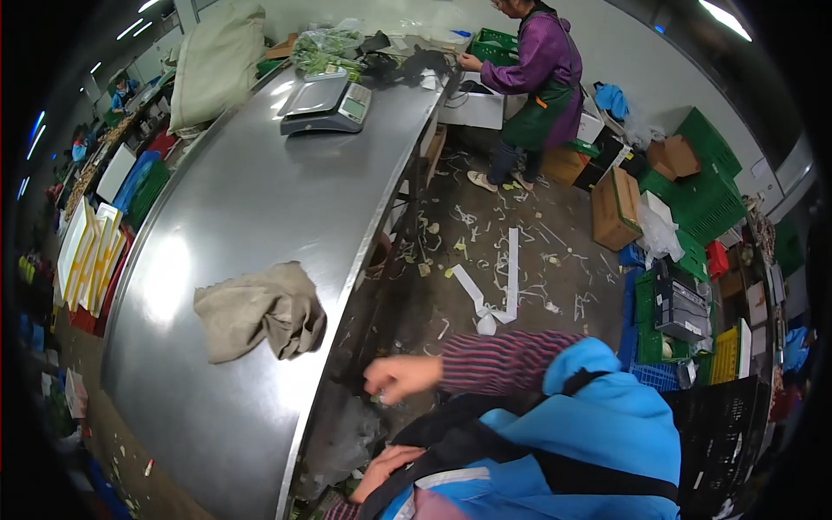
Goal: The recorder uses a cloth to wipe down a metal production table, clearing away vegetable debris.
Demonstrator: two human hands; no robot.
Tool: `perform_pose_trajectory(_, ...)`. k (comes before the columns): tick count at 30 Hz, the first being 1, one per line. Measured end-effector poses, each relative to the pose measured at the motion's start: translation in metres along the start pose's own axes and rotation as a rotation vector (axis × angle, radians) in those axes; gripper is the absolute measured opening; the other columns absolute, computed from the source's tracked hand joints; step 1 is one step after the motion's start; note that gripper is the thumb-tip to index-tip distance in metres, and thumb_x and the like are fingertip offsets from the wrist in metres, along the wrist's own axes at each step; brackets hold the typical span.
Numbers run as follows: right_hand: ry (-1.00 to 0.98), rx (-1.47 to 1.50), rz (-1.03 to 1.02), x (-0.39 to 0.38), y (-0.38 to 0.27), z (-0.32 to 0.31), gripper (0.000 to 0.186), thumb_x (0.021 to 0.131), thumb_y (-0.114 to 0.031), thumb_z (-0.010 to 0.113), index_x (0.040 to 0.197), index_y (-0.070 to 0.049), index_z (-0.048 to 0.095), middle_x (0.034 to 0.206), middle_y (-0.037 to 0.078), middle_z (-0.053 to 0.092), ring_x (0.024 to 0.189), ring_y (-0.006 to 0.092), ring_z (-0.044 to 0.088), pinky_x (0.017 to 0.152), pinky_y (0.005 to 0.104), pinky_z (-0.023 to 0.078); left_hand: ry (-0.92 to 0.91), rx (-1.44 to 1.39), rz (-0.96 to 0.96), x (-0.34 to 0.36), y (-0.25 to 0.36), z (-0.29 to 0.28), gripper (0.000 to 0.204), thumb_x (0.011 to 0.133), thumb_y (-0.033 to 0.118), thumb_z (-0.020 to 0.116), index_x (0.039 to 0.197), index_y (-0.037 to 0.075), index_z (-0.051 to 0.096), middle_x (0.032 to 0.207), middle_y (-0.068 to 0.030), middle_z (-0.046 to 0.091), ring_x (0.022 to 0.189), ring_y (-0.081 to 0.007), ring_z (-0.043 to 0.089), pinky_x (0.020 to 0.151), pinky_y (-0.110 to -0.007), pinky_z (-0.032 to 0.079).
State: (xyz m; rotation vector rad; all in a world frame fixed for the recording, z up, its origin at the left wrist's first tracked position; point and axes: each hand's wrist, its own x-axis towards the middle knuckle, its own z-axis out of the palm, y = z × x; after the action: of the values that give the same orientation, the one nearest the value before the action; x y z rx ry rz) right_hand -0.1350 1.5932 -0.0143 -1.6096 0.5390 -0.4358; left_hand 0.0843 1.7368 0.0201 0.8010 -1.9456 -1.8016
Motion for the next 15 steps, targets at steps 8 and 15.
perform_pose_trajectory(8, -0.059, -0.031, 0.159, -0.168, -0.032, -0.043, 0.026, 0.086, -0.02, 0.062, 0.105, -0.002, 0.064, 0.107, 0.01, 0.06, 0.099, 0.0193, 0.056, 0.084, 0.0297, 0.044, -0.309, 0.153, 0.003, 0.165, 0.047, -0.003, 0.035, 0.081, 0.016, 0.061, 0.112, -0.001, 0.059, 0.101, -0.0133, 0.059, 0.094, -0.0234, 0.06, 0.082, -0.031, 0.048)
perform_pose_trajectory(15, -0.004, -0.138, 0.281, -0.197, -0.052, -0.094, 0.034, 0.079, -0.011, 0.064, 0.113, -0.009, 0.061, 0.104, 0.006, 0.052, 0.089, 0.017, 0.056, 0.076, 0.0277, 0.047, -0.491, 0.22, 0.117, 0.241, 0.054, -0.018, 0.033, 0.079, 0.013, 0.06, 0.11, 0.002, 0.058, 0.096, -0.0123, 0.054, 0.091, -0.0247, 0.057, 0.08, -0.031, 0.046)
